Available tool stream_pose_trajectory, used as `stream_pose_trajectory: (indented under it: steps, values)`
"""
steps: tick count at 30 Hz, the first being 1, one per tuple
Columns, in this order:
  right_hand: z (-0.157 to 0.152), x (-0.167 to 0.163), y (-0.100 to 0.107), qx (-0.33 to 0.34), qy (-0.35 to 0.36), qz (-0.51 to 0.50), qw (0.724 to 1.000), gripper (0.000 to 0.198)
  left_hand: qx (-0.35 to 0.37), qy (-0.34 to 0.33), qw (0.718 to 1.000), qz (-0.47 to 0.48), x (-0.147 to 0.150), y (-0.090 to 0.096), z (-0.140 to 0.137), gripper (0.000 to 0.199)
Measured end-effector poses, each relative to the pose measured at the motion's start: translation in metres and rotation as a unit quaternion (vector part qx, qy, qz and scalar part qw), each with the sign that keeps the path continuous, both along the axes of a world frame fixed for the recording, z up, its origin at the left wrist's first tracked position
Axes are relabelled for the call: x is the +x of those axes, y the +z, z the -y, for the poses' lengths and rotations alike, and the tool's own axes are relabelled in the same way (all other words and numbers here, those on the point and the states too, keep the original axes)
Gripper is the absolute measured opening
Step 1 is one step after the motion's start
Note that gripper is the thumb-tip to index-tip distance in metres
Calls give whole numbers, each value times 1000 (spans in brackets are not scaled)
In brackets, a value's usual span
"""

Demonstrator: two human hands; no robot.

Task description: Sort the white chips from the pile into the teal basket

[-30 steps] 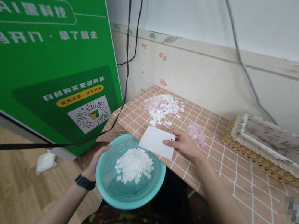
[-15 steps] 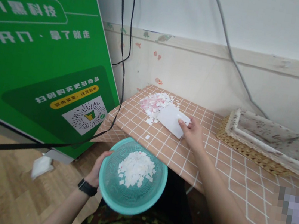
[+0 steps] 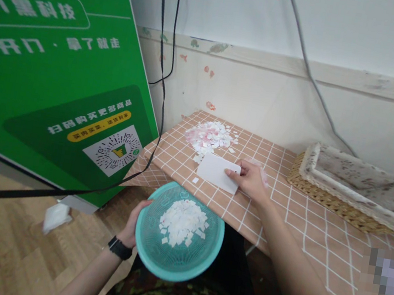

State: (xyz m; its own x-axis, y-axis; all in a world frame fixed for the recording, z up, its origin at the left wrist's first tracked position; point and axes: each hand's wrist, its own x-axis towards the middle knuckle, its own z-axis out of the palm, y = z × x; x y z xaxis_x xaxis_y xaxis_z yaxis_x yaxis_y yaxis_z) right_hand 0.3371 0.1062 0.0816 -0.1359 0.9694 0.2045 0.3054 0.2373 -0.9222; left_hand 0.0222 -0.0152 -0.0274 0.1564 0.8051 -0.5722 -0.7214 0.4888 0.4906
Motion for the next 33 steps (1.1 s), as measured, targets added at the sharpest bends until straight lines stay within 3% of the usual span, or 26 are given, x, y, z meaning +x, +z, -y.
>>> stream_pose_trajectory:
  steps: [4, 6, 12, 15, 33]
  values:
    - [6, -6, 3, -101, 108, -5, 989, 31, 3, -6, 1000, 0, -7, 12, -2, 18]
    - [7, -8, 2, -133, 118, -35, 983, 29, 4, -4, 1000, -3, -10, 14, -2, 16]
    - [-8, -5, -6, -68, -84, -131, 985, 41, 2, -5, 1000, -6, -9, 10, -3, 17]
    - [-16, -4, -9, -44, -121, -111, 985, 47, -1, -16, 1000, 5, -8, 8, -3, 19]
    - [-29, -31, 26, -76, -24, -18, 997, 56, -11, 18, 1000, -6, -24, 10, -7, 17]
